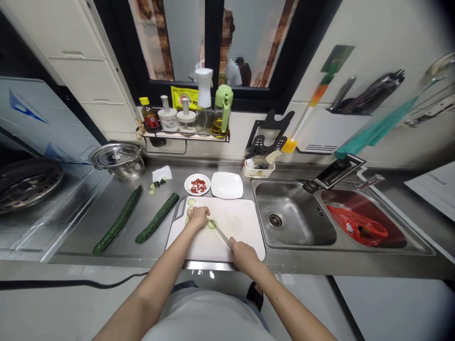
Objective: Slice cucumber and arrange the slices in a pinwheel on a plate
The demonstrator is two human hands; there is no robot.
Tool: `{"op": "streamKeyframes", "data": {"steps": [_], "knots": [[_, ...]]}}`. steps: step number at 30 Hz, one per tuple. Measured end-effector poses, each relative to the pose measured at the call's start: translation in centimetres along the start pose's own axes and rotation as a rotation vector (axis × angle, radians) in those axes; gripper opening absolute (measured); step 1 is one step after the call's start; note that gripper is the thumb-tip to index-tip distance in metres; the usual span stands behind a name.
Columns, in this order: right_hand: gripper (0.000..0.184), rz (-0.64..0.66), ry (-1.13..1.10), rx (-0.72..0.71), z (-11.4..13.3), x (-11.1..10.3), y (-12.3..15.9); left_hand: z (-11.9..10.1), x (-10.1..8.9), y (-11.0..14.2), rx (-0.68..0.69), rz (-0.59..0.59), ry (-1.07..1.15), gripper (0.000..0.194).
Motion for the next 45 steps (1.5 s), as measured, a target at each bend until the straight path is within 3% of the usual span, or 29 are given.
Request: {"op": "streamKeyframes", "data": {"steps": [5, 13, 26, 45], "knots": [[0.034, -0.011, -0.002, -0.011, 0.0, 0.0, 0.1, 0.0, 0.0, 0.1, -0.005, 0.0, -0.005, 0.017], [0.033, -0.054, -0.015, -0.02, -1.1, 1.7, 0.8, 0.1, 0.1, -0.1, -0.009, 0.006, 0.006, 0.016], [0.033, 0.012, 0.015, -0.004, -0.4, 0.0, 0.1, 0.1, 0.0, 0.0, -0.012, 0.004, 0.015, 0.016], [0.03, 0.011, 0.148, -0.047, -1.5, -0.8, -0.7, 0.0, -0.1, 0.0, -0.015, 0.012, -0.007, 0.017]]}}
Point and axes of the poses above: each hand's wrist, its own y-axis away from the middle knuckle, its own x-axis out of the palm, z = x × y, the point moved 1 cm from there along -y, towards the middle knuckle, and after that the axes turned 13 degrees about -x, right-handed, at the moved point
